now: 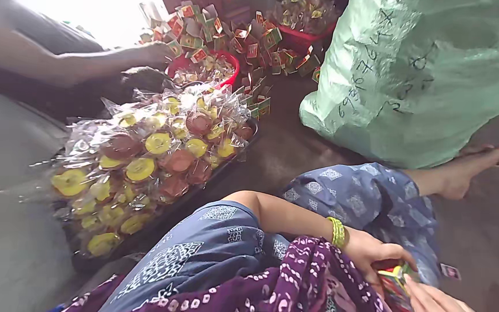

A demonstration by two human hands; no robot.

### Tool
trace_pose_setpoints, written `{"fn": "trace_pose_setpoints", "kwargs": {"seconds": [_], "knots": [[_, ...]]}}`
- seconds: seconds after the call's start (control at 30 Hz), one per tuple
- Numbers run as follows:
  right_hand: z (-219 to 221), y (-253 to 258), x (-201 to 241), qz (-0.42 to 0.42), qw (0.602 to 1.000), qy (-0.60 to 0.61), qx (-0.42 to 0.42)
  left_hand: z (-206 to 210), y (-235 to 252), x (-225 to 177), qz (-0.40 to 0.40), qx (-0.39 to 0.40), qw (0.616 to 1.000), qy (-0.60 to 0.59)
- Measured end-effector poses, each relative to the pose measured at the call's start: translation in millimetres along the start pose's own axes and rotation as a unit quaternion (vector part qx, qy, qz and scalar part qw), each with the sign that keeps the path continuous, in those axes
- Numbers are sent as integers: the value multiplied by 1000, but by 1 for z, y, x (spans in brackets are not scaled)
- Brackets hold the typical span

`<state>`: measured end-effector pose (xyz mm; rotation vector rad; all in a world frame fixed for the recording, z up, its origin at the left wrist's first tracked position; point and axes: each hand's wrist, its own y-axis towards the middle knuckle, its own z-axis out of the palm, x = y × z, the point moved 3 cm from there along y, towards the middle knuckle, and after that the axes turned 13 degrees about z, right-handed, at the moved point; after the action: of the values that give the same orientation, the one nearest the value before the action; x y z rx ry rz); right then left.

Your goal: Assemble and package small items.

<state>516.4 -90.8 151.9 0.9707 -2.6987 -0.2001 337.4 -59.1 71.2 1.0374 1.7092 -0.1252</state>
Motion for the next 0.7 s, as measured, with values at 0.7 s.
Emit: {"fn": "trace_pose_setpoints", "kwargs": {"seconds": [0.7], "knots": [[70,-49,-50,200,917,284,-194,2,3,29,4,-61,997,-40]]}}
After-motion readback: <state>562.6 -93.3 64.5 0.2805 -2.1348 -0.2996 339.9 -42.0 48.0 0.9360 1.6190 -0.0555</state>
